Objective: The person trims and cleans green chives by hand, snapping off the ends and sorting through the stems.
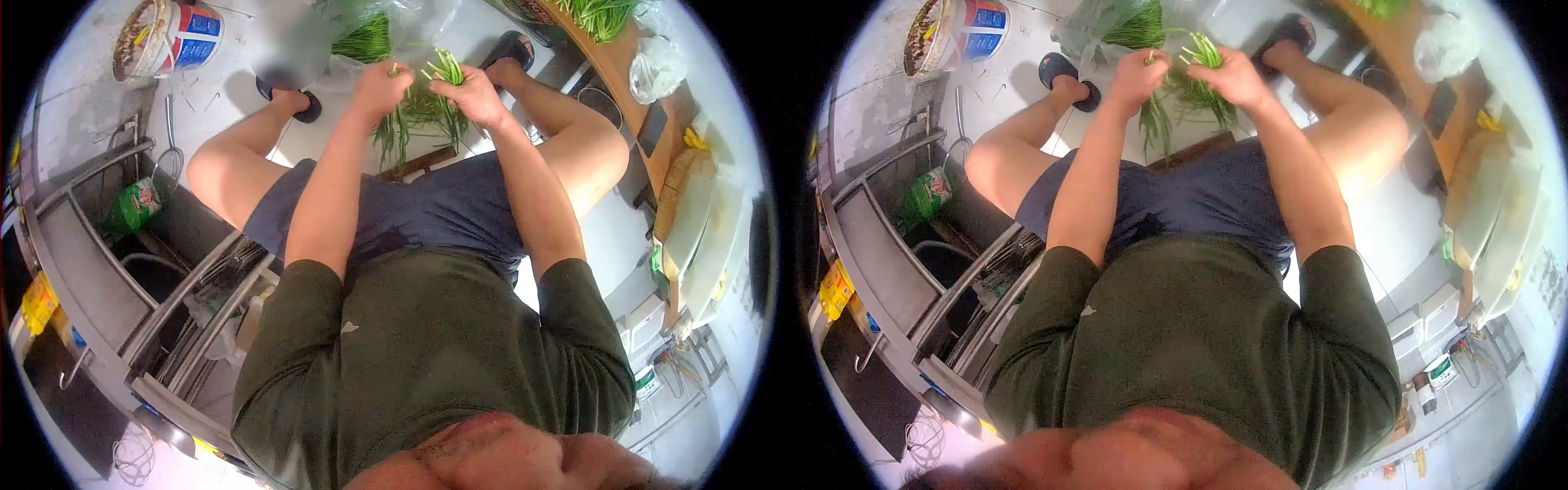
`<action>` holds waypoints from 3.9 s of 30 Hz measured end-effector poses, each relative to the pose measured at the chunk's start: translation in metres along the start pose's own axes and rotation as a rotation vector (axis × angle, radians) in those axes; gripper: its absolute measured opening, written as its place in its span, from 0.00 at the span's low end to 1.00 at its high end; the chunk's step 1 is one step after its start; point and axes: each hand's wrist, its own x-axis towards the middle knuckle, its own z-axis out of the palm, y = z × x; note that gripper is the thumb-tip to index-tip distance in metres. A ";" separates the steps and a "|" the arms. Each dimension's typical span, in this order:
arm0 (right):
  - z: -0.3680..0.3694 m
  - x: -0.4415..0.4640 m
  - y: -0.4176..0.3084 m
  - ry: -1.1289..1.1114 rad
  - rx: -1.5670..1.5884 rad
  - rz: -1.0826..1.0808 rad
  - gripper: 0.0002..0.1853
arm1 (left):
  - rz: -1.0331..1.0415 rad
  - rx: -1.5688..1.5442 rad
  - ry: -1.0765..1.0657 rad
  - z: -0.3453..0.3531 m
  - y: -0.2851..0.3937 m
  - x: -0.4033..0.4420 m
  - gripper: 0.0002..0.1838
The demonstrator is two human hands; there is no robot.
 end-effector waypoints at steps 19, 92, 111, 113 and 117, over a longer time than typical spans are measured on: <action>0.001 0.000 -0.005 -0.090 0.069 -0.012 0.10 | 0.153 0.077 -0.030 0.009 -0.004 -0.002 0.15; -0.026 0.022 0.004 0.602 -0.112 -0.057 0.15 | 0.111 -0.024 0.102 -0.033 0.004 0.018 0.14; -0.003 0.005 -0.006 0.164 -0.060 -0.113 0.11 | 0.108 0.269 -0.040 -0.001 0.008 0.015 0.18; -0.004 0.001 -0.015 0.157 0.006 -0.083 0.11 | 0.081 0.246 0.003 -0.003 0.007 0.013 0.18; -0.002 0.004 -0.012 0.082 0.079 -0.024 0.11 | 0.092 0.164 0.017 0.007 0.012 0.003 0.18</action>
